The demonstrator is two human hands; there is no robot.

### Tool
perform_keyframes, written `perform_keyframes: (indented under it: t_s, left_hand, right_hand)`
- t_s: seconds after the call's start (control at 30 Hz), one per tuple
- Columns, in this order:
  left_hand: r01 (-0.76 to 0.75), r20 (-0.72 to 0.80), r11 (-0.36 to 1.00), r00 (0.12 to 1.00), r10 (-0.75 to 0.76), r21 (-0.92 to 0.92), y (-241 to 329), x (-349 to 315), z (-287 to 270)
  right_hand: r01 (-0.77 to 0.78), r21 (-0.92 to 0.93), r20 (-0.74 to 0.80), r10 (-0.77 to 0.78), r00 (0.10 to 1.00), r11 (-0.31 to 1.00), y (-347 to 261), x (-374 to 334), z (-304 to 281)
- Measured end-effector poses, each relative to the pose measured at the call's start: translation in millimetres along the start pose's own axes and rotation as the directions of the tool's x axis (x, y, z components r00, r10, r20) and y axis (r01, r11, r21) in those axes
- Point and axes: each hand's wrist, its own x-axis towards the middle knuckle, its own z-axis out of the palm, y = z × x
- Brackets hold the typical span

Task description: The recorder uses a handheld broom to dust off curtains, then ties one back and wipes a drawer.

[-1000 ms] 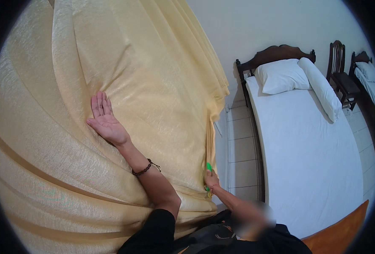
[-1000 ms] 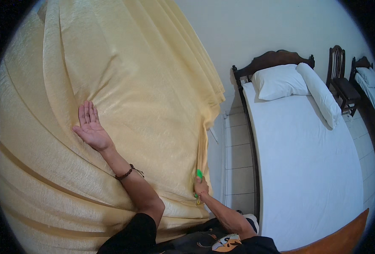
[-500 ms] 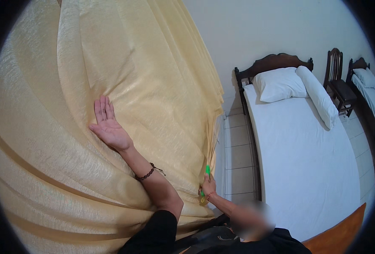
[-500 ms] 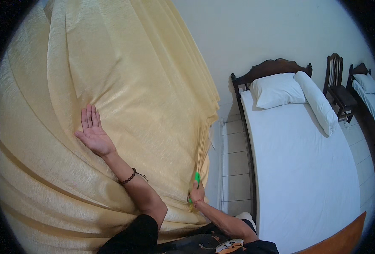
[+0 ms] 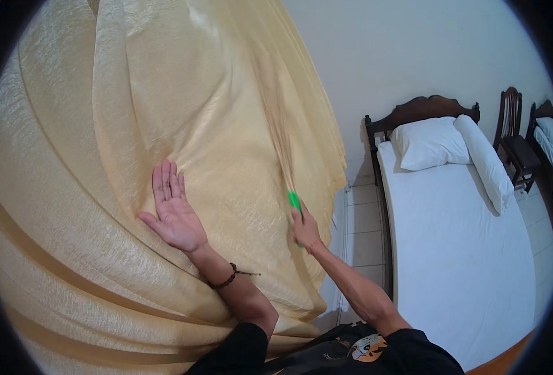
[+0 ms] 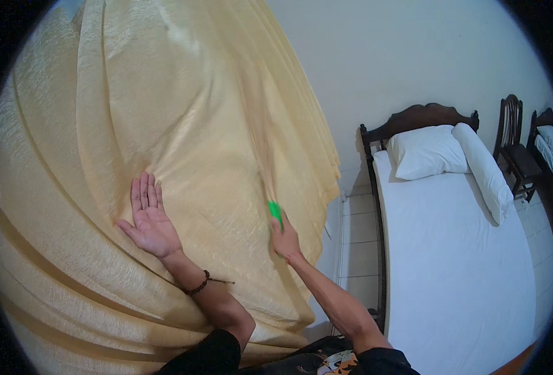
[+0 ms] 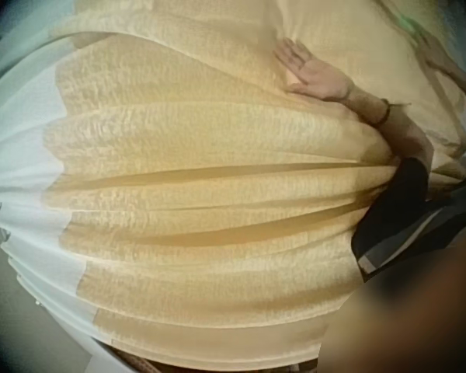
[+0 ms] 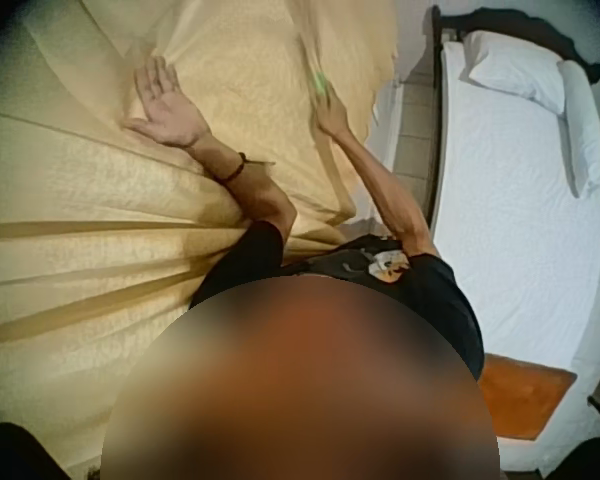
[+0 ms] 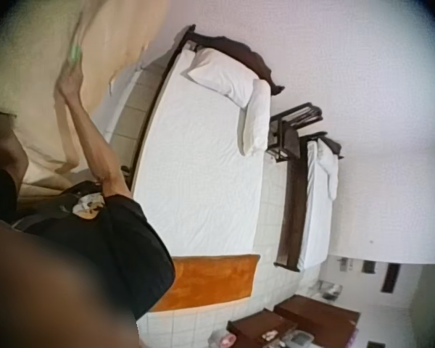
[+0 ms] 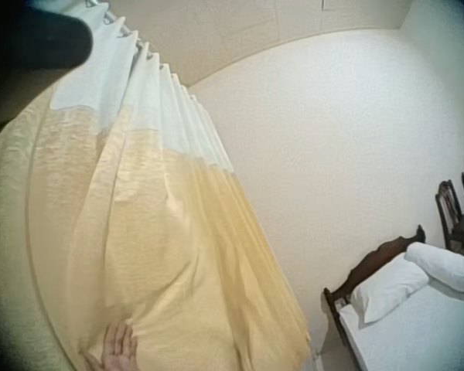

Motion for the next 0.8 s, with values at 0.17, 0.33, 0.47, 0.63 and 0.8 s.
perform_keyframes:
  t_s: [0.17,0.33,0.47,0.63,0.8]
  left_hand:
    - [-0.044,-0.034,0.999,0.998,0.043,-0.012,14.2,-3.0,-17.3]
    - [-0.071,-0.071,0.994,0.995,0.065,-0.079,12.3,-3.4,-16.2]
    - [-0.110,-0.073,0.984,0.992,0.101,-0.137,10.5,-4.0,3.4]
    - [-0.145,-0.168,0.986,0.977,0.129,-0.086,12.7,-6.0,2.4]
    - [-0.212,-0.226,0.976,0.955,0.194,-0.057,5.9,-5.3,17.5]
  right_hand:
    - [-0.396,0.203,0.014,0.402,0.916,0.895,30.1,-60.9,20.9]
    - [-0.023,0.107,0.041,0.018,0.999,0.994,-63.2,-33.9,5.3]
    - [-0.087,-0.023,0.088,0.088,0.992,0.996,58.7,-26.4,3.9]
    - [-0.592,0.146,0.041,0.593,0.804,0.792,87.3,-91.9,-6.8]
    - [-0.304,0.231,-0.014,0.316,0.949,0.924,66.2,-64.7,0.7]
